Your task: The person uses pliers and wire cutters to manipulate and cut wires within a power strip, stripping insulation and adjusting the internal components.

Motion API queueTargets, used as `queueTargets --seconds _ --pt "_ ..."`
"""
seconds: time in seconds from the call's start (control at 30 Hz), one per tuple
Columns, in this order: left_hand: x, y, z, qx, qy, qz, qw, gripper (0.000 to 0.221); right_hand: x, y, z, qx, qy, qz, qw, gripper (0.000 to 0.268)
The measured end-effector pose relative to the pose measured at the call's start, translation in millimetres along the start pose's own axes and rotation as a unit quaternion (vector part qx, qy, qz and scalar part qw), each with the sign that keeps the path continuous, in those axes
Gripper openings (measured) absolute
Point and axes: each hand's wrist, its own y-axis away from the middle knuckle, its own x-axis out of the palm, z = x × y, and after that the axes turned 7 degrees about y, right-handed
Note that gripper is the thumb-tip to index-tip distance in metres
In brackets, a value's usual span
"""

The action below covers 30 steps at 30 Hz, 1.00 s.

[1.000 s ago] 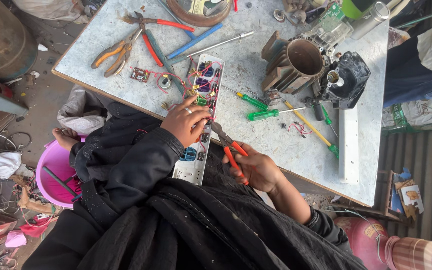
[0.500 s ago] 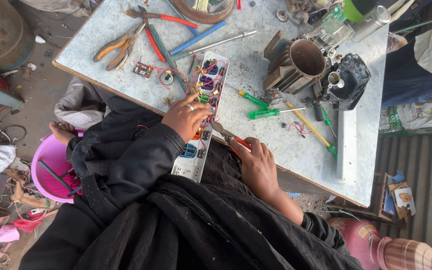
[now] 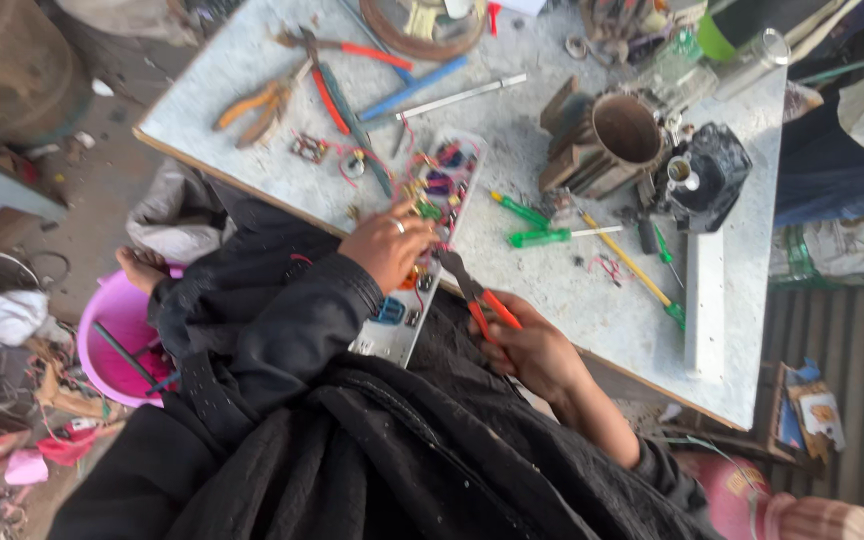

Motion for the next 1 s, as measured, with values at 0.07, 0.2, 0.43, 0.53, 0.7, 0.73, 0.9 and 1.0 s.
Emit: queueTargets --seconds 0.07,0.2,0.43,0.53,0.7,0.73,0.9,1.0 --pt "-1 0 -1 -0.004 0.006 -0.008 1.0 0.026 -2 -7 -6 -0.033 0.076 0.001 0.997 0.052" --pt "5 0 -7 -0.019 0.005 -0.002 1.0 0.017 2 0 -12 -0.326 0.65 -0.163 0.667 0.055" --pt "0 -2 -6 -0.014 0.018 -0.007 1.0 0.018 14 5 4 -0.3 0.796 -0.204 0.484 0.061" --pt "1 -1 -8 -0.019 0.03 -0.013 0.999 0.022 6 1 -8 -0.315 0.658 -0.138 0.67 0.056" --pt "-2 2 -12 -0.014 0.002 -0.003 1.0 0.022 -10 -10 -23 -0.12 0.248 0.029 0.961 0.052" --pt "-2 2 -12 -0.014 0.003 -0.002 1.0 0.022 -14 -9 -24 -0.017 0.01 0.101 0.995 0.049" --pt "1 3 -12 -0.035 0.024 -0.013 0.999 0.023 -12 -14 -28 -0.001 -0.181 0.176 0.968 0.044" --pt "1 1 -11 -0.057 0.067 -0.002 0.996 0.02 -3 -13 -29 0.018 -0.134 0.122 0.983 0.043"
